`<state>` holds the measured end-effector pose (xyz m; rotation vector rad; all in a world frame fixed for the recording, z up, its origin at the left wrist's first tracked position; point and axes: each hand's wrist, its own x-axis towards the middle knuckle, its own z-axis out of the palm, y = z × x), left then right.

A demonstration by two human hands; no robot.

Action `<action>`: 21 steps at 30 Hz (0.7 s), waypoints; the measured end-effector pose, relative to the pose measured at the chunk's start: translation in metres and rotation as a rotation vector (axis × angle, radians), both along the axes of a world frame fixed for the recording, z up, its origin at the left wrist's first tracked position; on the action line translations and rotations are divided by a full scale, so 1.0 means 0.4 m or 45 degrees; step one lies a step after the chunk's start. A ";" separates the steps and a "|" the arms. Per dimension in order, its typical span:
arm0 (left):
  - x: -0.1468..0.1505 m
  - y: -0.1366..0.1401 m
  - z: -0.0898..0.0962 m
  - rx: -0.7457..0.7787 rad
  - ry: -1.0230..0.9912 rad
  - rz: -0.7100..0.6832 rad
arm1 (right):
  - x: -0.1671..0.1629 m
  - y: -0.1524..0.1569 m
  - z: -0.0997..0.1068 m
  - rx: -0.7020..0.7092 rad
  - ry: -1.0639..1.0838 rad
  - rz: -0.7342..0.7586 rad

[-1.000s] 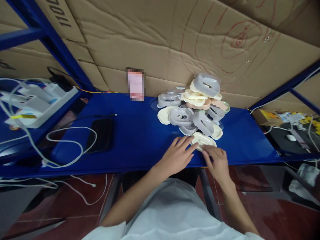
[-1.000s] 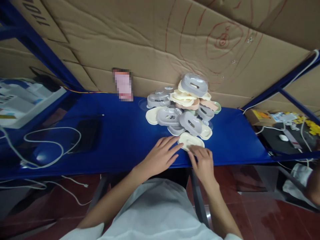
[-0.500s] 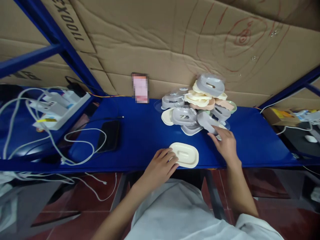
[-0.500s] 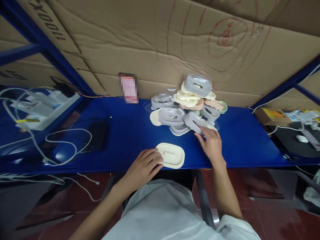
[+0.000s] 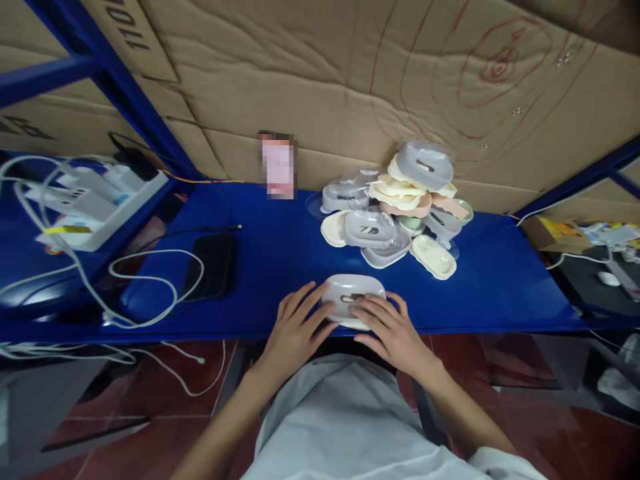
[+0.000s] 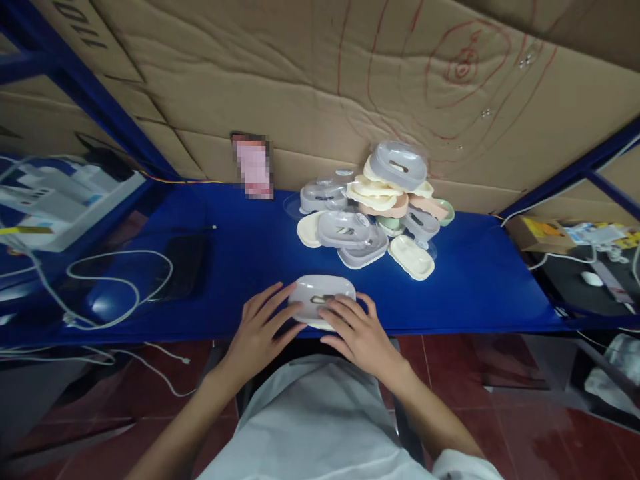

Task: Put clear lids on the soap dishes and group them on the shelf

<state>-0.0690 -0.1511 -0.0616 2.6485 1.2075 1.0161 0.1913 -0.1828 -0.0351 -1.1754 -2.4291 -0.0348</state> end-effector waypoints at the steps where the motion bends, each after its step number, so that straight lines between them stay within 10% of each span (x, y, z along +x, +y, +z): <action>1: -0.006 0.004 0.000 -0.020 -0.012 -0.014 | -0.008 0.003 -0.001 0.012 0.005 -0.001; 14: 0.000 0.035 0.010 -0.241 0.035 -0.202 | 0.046 0.028 -0.025 0.024 0.086 0.024; 21: -0.009 0.026 0.006 -0.264 -0.168 -0.068 | 0.188 0.272 0.048 -0.016 0.257 -0.589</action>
